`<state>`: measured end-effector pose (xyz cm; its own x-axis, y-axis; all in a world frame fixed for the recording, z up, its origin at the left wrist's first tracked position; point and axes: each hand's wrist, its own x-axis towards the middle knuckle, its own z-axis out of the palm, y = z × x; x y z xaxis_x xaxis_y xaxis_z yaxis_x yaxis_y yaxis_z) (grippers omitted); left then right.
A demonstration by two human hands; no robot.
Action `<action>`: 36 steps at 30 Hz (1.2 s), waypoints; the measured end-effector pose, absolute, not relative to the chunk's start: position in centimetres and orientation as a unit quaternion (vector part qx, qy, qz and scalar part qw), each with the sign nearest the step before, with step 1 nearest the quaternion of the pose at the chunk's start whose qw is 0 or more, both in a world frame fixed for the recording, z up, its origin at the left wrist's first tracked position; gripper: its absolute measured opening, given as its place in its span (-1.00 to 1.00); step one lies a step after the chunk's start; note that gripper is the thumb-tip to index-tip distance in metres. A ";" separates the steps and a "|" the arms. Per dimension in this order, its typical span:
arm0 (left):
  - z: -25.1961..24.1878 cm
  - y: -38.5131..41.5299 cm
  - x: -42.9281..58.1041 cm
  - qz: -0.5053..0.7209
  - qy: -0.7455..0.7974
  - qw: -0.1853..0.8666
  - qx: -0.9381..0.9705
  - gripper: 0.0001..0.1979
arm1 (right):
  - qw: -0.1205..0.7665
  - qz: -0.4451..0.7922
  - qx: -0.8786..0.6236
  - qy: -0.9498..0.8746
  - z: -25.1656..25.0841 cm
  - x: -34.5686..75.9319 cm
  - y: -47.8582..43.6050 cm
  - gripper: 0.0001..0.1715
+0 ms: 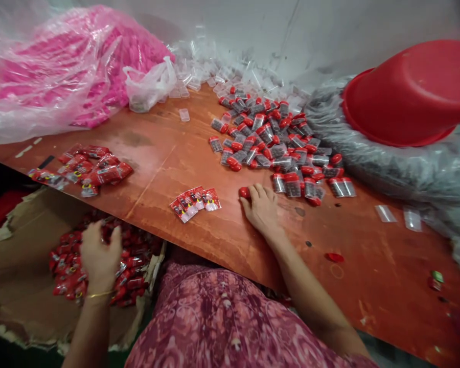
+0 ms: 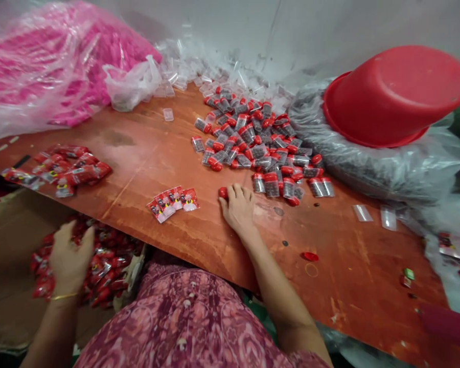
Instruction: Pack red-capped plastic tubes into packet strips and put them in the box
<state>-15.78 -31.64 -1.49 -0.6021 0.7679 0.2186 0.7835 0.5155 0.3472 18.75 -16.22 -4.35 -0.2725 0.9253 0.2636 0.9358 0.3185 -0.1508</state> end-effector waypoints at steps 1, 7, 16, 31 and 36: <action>-1.3 -30.1 -13.5 -0.243 -0.836 0.021 -0.491 -0.58 | 0.156 -0.012 -0.582 -0.798 -4.4 18.4 -17.4 -0.57; -1.4 -21.5 -1.9 -0.188 -0.683 -0.088 -0.700 -0.65 | 0.201 0.004 -0.589 -0.783 -5.3 17.4 -21.1 -0.46; -2.2 -20.5 -0.9 -0.174 -0.678 -0.091 -0.708 -0.70 | 0.309 0.070 -0.543 -0.778 -3.7 16.6 -21.3 -0.67; -1.2 -20.1 -0.5 -0.494 -0.643 -0.336 -0.479 -0.60 | 0.417 0.466 -0.510 -0.591 -2.5 12.3 -18.2 -0.48; -1.0 -18.8 -0.6 -0.414 -0.655 -0.392 -0.495 -0.72 | 0.400 0.472 -0.539 -0.572 -2.7 13.0 -17.5 -0.44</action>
<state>-0.57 -18.75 -1.02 -0.2011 0.9740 -0.1045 0.3246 0.1669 0.9310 13.03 -17.52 -2.71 -0.0999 0.9937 -0.0503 0.2389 -0.0251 -0.9707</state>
